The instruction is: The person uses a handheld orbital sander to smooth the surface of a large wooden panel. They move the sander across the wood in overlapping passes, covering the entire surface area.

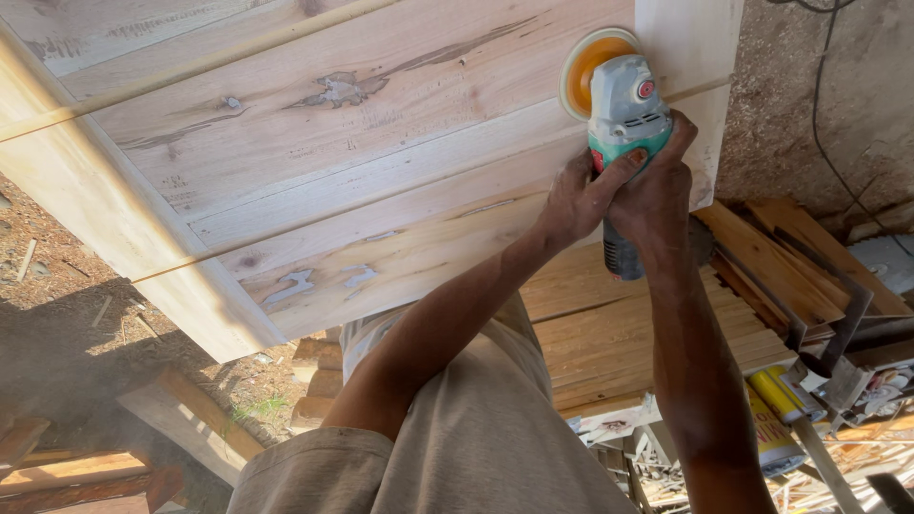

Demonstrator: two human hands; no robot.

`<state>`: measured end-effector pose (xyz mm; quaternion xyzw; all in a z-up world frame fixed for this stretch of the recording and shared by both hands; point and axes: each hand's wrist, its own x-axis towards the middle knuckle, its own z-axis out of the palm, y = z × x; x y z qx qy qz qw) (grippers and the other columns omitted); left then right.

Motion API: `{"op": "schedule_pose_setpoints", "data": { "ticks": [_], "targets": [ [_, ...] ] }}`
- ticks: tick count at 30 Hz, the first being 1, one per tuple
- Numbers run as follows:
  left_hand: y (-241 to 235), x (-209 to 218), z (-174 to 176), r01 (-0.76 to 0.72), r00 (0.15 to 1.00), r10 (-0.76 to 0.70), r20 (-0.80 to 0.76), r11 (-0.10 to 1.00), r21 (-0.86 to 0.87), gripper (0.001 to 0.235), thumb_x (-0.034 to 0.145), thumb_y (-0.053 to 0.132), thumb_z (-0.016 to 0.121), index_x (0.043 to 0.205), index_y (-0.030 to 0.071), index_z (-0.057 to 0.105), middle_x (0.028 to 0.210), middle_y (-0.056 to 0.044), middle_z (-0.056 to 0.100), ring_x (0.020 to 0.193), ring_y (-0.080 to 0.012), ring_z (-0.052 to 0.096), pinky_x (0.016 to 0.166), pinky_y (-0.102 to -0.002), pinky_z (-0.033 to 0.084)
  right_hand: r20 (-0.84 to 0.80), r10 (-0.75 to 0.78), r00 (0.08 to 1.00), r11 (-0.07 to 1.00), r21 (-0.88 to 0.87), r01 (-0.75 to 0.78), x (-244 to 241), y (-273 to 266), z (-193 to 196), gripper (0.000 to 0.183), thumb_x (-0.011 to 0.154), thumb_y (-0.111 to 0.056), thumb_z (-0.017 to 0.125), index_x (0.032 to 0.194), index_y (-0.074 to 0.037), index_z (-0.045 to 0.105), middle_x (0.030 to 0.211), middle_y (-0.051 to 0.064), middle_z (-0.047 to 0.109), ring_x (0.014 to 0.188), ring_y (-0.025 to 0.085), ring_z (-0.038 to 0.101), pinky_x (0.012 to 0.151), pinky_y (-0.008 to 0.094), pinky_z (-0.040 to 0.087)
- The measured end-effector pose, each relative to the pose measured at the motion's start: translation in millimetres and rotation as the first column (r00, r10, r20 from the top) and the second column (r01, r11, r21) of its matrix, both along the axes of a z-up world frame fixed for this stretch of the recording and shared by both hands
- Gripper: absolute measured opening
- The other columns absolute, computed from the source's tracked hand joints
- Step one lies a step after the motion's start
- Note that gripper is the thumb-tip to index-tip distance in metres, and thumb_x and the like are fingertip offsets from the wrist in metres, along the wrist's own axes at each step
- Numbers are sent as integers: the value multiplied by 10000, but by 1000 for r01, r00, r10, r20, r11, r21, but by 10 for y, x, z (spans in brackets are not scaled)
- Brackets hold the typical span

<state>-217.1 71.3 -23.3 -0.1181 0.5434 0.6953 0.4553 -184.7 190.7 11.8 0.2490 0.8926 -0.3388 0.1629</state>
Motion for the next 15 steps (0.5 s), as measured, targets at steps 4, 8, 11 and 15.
{"op": "schedule_pose_setpoints", "data": {
  "ticks": [4,8,11,15],
  "targets": [
    [139,-120,-86,64,995,-66,-72,998,-26,657,899,565,612,1176,-25,690,1009,-197,778,961,-268,751,860,-391,575,-22,-15,1000,999,50,16,-23,127,-58,844,965,-291,821,1460,-50,182,1240,350,663,1098,516,703,936,567,568],
    [-67,-207,-111,162,985,-167,-51,982,-95,704,871,611,610,1169,-18,711,996,-209,794,944,-286,770,856,-402,585,-26,-50,998,999,7,50,-45,-69,-27,886,936,-288,828,1463,-35,162,1258,359,650,1128,525,696,972,561,569],
    [-417,-224,-64,132,989,-137,-64,988,-78,721,872,614,613,1181,-31,707,1017,-214,790,971,-290,764,872,-405,574,-77,-6,997,1000,-10,6,-87,-426,-5,846,964,-261,817,1461,-37,169,1238,352,655,1156,521,701,989,566,570],
    [-1038,-229,20,110,994,-112,-12,985,-133,738,868,610,638,1166,-62,711,1016,-214,783,989,-270,758,875,-395,573,-1,-10,1000,1000,-12,10,-157,-1007,49,916,929,-284,846,1497,-42,170,1227,336,668,1088,519,692,920,571,560]
  ]
}}
